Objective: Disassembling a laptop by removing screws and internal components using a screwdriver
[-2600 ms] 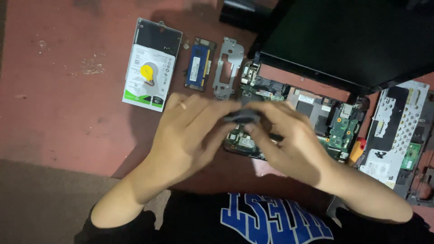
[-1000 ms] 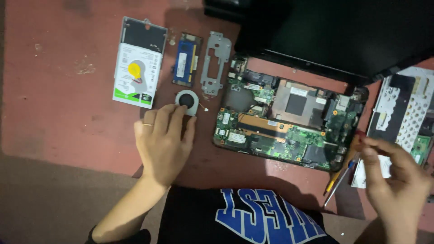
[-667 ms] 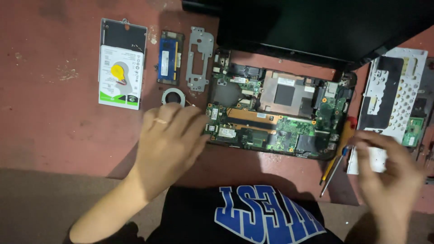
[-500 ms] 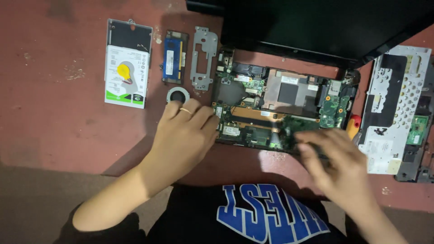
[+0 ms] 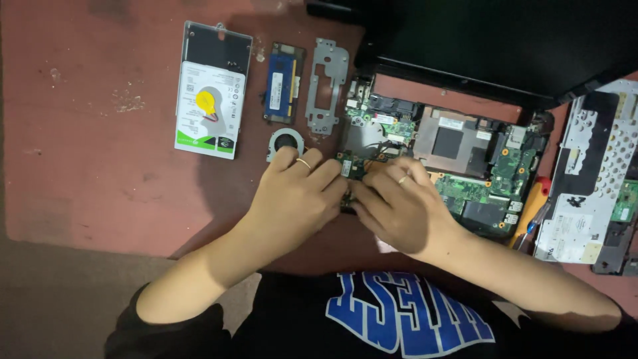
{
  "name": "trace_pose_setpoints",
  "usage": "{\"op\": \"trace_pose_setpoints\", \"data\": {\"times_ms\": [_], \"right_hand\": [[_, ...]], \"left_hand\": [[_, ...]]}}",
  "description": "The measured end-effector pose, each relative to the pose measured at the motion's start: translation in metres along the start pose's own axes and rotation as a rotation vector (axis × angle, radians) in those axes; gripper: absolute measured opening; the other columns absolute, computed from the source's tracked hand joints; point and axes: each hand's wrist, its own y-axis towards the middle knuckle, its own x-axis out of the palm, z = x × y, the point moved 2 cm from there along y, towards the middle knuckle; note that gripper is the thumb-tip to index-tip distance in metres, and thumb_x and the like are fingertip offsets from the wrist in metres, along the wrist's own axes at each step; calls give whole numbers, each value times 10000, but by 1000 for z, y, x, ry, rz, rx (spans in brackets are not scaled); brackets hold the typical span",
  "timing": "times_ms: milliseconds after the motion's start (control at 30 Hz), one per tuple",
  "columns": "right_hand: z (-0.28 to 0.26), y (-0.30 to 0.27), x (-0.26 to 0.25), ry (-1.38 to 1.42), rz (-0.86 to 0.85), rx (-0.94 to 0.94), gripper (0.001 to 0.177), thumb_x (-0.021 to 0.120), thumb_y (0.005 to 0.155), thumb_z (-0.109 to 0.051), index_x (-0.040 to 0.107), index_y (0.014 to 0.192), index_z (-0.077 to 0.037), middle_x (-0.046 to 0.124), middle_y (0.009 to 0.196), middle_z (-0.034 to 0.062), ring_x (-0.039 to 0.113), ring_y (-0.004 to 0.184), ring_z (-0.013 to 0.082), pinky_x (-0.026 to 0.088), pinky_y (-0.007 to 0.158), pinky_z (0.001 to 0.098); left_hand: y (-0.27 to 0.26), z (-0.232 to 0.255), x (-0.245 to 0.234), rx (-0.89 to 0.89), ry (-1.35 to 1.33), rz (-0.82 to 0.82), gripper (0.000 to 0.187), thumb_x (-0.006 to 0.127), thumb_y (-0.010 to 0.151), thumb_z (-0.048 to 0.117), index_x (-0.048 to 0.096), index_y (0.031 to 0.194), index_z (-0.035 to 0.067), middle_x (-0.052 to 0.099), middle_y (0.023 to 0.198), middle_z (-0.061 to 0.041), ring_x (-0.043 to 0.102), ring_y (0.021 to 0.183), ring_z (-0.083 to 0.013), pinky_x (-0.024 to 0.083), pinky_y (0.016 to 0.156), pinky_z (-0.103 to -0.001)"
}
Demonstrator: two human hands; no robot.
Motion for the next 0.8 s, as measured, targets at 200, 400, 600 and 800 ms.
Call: {"op": "trace_pose_setpoints", "data": {"times_ms": [200,400,600,800], "right_hand": [[11,-17,13,113,18,98,182,653,887,-234,692,908,-58,570,808,98,568,781,280,450,855,481],[10,-19,18,126,36,146,176,682,860,-256,701,889,-83,562,791,79,565,778,261,439,857,460],[7,-11,13,149,51,211,183,709,870,-271,675,898,-94,527,826,69,544,740,269,421,813,438],[4,-6,10,134,41,218,147,710,870,-247,685,854,-104,533,822,64,535,694,242,413,773,413]], "left_hand": [[14,3,-19,-16,57,64,222,585,929,-2,641,718,39,485,728,-17,443,702,-198,333,712,-324],[12,-2,-13,52,-57,112,207,591,913,35,613,708,49,483,706,-39,472,693,-245,339,678,-358],[4,-12,-6,3,-91,81,166,573,894,192,629,747,139,546,742,18,512,731,-197,330,693,-345],[8,-22,-16,-41,-61,33,148,608,870,218,612,740,146,564,742,16,555,753,-208,357,705,-345]]}}
